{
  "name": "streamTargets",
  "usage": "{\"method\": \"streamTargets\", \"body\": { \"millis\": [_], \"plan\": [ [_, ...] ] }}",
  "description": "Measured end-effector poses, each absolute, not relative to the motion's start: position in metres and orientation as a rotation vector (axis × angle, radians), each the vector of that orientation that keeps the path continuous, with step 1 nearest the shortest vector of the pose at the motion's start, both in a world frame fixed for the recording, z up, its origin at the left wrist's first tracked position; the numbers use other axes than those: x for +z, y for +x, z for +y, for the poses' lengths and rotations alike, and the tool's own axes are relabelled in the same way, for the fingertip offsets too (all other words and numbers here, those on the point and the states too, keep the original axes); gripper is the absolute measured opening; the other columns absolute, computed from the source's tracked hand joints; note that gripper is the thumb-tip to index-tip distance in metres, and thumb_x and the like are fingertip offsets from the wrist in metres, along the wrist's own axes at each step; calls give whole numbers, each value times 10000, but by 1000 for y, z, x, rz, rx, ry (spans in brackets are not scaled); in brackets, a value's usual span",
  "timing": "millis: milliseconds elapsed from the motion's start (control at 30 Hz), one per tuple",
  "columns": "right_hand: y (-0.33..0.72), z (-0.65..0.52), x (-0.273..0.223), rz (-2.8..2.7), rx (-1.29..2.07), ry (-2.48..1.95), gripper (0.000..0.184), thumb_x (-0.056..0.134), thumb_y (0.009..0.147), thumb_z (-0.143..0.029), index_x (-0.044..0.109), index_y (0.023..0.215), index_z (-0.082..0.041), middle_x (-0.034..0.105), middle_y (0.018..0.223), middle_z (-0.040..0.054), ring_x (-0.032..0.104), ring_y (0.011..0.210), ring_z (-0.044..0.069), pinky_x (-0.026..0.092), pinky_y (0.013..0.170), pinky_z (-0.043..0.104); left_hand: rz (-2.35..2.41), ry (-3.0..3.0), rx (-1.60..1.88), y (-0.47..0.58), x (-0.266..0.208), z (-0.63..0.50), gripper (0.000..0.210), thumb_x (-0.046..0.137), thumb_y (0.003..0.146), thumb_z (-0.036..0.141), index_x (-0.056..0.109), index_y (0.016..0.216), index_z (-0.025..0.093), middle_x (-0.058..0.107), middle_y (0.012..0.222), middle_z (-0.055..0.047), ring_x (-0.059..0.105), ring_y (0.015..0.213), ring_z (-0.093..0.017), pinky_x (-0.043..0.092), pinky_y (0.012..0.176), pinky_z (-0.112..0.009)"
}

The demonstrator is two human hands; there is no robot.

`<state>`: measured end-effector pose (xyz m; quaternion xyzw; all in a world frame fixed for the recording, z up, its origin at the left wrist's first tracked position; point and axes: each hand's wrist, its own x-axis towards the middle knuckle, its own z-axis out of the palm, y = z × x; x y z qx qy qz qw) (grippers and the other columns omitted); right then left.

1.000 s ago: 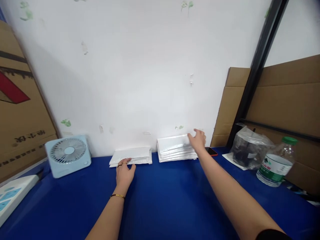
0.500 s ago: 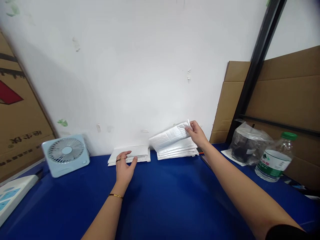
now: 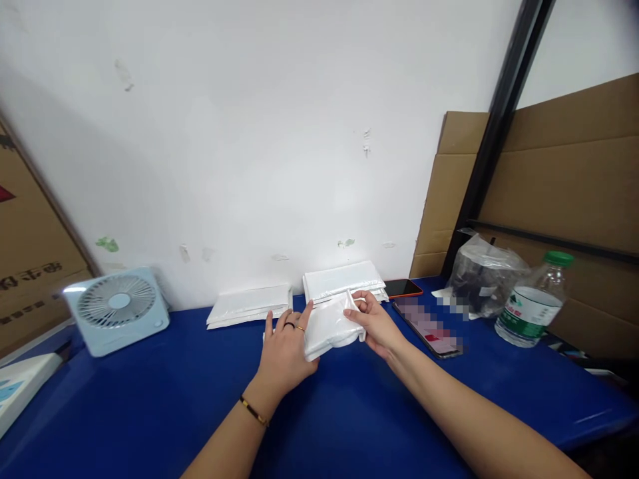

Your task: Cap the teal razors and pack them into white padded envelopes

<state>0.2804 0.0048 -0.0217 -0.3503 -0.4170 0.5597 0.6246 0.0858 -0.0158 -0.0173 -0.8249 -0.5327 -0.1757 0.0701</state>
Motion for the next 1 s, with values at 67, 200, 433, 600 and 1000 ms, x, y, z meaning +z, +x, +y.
{"method": "streamTargets", "body": {
  "millis": [67, 200, 433, 600, 1000],
  "plan": [
    [286, 8, -28, -936, 1319, -867, 515, 767, 517, -214, 443, 918, -231, 588, 711, -49, 549, 545, 119, 427, 518, 236, -1680, -2617, -436, 77, -22, -7, 986, 641, 592, 419, 113, 1411, 268, 518, 1193, -89, 383, 1204, -284, 100, 1063, -502],
    [297, 16, -39, -964, 1136, -993, 475, 778, 510, -184, 510, 901, -222, 574, 642, -58, 538, 531, 114, 415, 496, 217, -1724, -2758, -316, 65, -20, 0, 836, 629, 556, 327, 301, 1324, 297, 557, 1082, -65, 525, 1020, -264, 348, 923, -418],
    [301, 22, -46, -392, 1538, -758, 258, 493, 819, -373, 585, 930, -159, 665, 793, 59, 628, 731, 202, 498, 685, 335, -1723, -2757, -366, 68, -5, -8, 721, 538, 614, 249, 316, 1292, 348, 568, 1040, -17, 559, 916, -223, 411, 661, -262],
    [294, 24, -51, -284, 1760, -687, 310, 359, 879, -330, 573, 995, -139, 681, 835, 86, 646, 784, 222, 503, 735, 380, -1666, -2631, -201, 74, 25, -16, 746, 541, 626, 281, 306, 1333, 327, 570, 999, -44, 557, 901, -240, 392, 708, -297],
    [290, 23, -48, -364, 1788, -615, 227, 415, 844, -306, 573, 927, -165, 672, 730, 41, 644, 723, 198, 518, 679, 337, -1395, -2455, 38, 109, 111, -36, 696, 574, 566, 195, 463, 1245, 302, 586, 973, -75, 546, 899, -253, 329, 800, -378]
  ]
}}
